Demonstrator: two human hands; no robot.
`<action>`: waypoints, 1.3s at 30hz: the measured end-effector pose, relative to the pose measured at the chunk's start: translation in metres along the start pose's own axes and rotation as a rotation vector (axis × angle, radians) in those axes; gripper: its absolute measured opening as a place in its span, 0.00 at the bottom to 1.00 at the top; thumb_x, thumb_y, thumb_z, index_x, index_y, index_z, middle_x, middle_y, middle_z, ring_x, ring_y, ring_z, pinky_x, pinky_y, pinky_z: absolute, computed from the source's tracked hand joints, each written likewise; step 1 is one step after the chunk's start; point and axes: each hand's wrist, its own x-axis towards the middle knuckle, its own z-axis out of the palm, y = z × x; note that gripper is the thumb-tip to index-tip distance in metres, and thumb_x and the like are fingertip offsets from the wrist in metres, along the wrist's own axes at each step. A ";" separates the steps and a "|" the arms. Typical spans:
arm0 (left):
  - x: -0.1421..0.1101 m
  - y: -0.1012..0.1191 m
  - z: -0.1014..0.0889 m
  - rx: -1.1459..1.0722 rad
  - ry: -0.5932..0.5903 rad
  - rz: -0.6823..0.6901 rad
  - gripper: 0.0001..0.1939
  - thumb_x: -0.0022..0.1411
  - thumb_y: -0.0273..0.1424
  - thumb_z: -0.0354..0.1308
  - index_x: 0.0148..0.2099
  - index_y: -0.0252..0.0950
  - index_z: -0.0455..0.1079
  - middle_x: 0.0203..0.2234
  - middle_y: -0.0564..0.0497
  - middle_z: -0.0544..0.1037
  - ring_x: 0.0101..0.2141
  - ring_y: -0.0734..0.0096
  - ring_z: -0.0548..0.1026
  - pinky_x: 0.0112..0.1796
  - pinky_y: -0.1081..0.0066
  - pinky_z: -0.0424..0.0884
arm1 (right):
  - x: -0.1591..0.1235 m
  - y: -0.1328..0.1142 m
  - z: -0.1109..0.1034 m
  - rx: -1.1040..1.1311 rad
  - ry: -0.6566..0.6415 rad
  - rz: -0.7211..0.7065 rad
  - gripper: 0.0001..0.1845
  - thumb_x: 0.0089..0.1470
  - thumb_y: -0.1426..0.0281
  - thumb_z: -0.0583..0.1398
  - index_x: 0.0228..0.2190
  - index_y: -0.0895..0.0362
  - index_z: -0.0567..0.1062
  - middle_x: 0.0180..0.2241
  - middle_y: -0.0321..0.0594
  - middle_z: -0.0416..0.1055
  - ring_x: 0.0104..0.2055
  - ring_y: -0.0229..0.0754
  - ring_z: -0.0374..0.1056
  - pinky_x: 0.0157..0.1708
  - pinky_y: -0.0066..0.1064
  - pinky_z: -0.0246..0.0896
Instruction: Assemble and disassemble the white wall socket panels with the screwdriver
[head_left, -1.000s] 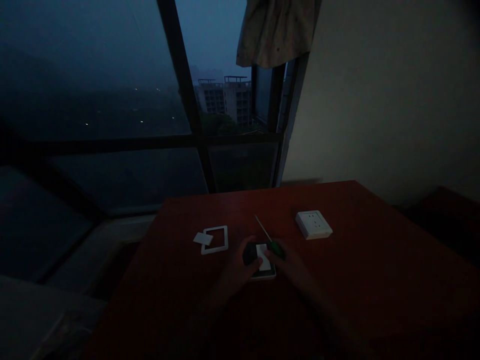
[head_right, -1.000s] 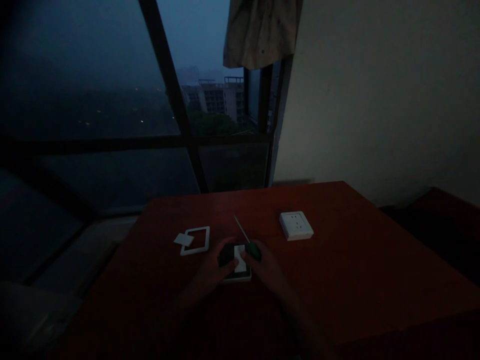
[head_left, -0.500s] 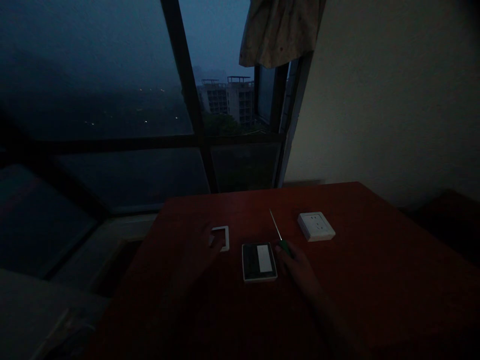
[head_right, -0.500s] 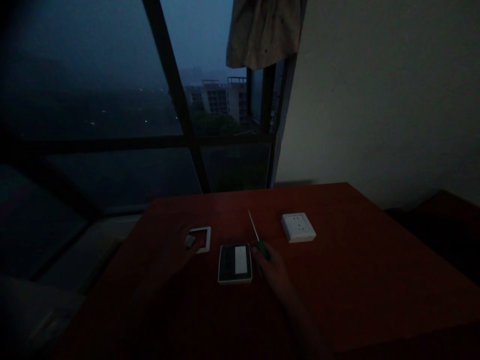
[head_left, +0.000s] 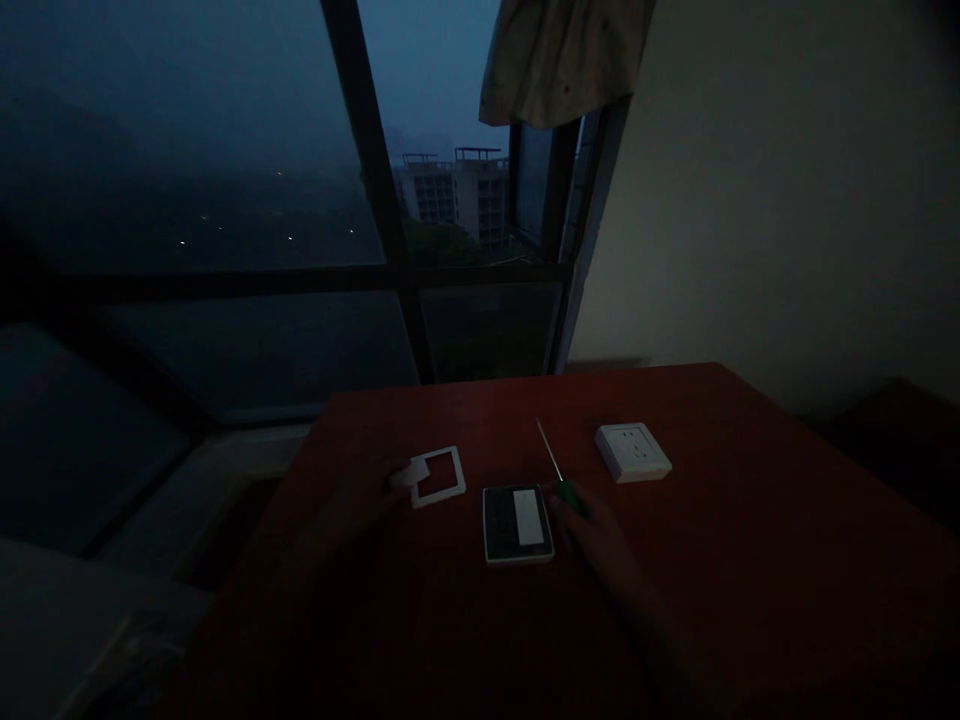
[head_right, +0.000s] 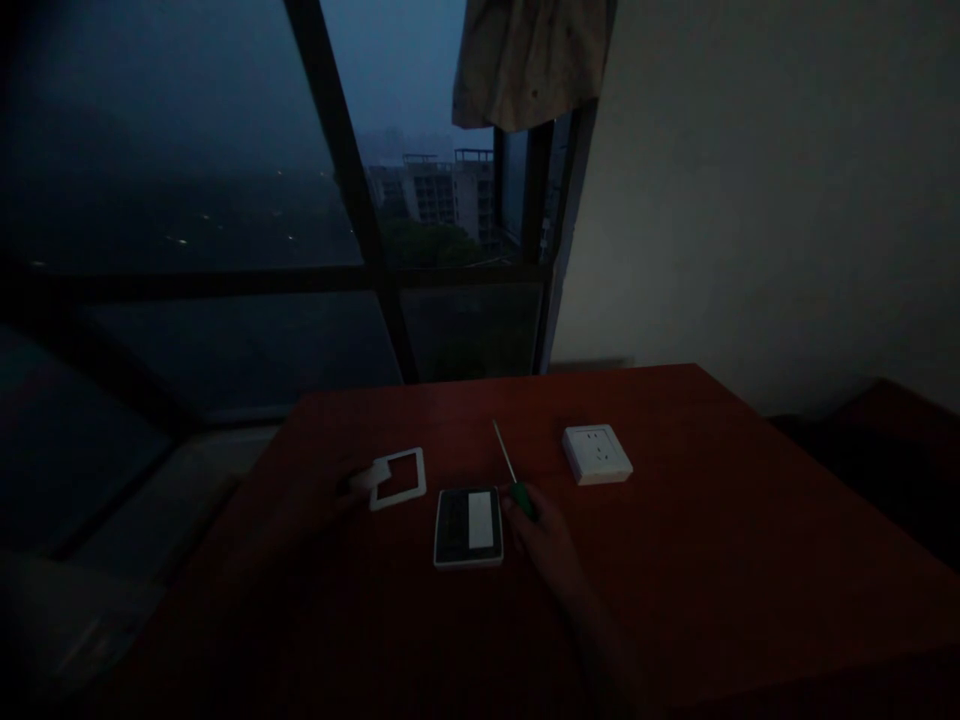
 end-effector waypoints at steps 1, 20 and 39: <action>0.000 0.001 -0.001 -0.019 -0.007 -0.015 0.21 0.51 0.36 0.58 0.48 0.38 0.71 0.46 0.47 0.76 0.48 0.52 0.71 0.50 0.57 0.64 | 0.000 0.001 0.000 0.002 0.002 0.006 0.21 0.51 0.53 0.57 0.38 0.57 0.72 0.18 0.29 0.60 0.19 0.33 0.55 0.18 0.24 0.49; -0.023 0.100 0.039 -0.654 -0.121 -0.177 0.15 0.54 0.38 0.56 0.41 0.35 0.73 0.34 0.49 0.79 0.35 0.62 0.76 0.36 0.69 0.70 | 0.001 0.005 0.001 -0.029 0.007 -0.009 0.18 0.51 0.52 0.57 0.28 0.55 0.68 0.19 0.29 0.60 0.20 0.34 0.56 0.19 0.25 0.50; -0.030 0.124 0.060 -0.269 -0.146 -0.047 0.07 0.57 0.33 0.52 0.29 0.37 0.66 0.25 0.55 0.72 0.29 0.69 0.71 0.30 0.74 0.63 | -0.001 0.004 0.001 -0.029 0.007 -0.015 0.18 0.53 0.52 0.55 0.26 0.55 0.66 0.19 0.29 0.60 0.21 0.34 0.57 0.20 0.24 0.51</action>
